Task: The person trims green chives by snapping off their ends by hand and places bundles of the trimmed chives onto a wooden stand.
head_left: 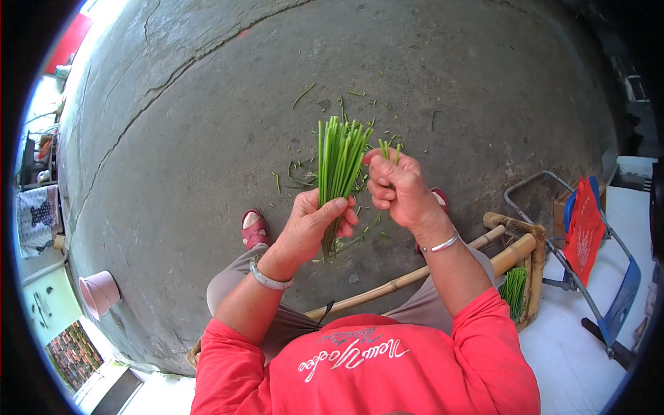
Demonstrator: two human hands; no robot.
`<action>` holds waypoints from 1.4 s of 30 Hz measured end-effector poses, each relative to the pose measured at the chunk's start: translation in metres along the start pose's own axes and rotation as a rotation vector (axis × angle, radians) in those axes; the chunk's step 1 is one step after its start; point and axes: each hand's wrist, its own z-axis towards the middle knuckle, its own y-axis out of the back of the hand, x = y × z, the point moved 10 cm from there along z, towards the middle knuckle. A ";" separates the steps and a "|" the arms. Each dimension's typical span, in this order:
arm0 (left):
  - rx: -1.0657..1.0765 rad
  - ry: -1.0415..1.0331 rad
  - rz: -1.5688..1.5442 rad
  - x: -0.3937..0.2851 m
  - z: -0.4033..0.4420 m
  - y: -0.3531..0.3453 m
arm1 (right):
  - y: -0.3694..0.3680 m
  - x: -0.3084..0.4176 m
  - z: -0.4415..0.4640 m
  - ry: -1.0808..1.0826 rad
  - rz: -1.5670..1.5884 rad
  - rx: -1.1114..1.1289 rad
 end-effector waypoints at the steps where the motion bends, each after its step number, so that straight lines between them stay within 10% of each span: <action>1: 0.045 -0.005 0.040 0.000 0.000 -0.005 | -0.003 -0.002 0.000 -0.009 -0.090 0.016; 20: -0.094 -0.032 -0.005 -0.004 0.003 0.010 | -0.004 -0.004 -0.001 -0.022 -0.347 0.052; 23: -0.120 -0.011 -0.007 -0.005 0.001 0.011 | -0.012 0.023 -0.001 0.319 -0.853 0.048; 25: -0.121 0.008 -0.008 -0.003 0.000 0.011 | -0.040 0.059 -0.029 0.993 -1.426 -0.118; 29: -0.125 0.021 -0.032 -0.001 0.001 0.014 | -0.020 0.061 -0.018 0.840 -1.584 -0.236; 34: -0.170 0.003 -0.125 -0.002 0.000 0.016 | -0.009 0.006 -0.003 0.235 -0.848 -0.042; 42: -0.129 0.008 -0.122 0.000 0.002 0.011 | -0.014 -0.016 -0.008 0.040 -0.423 -0.009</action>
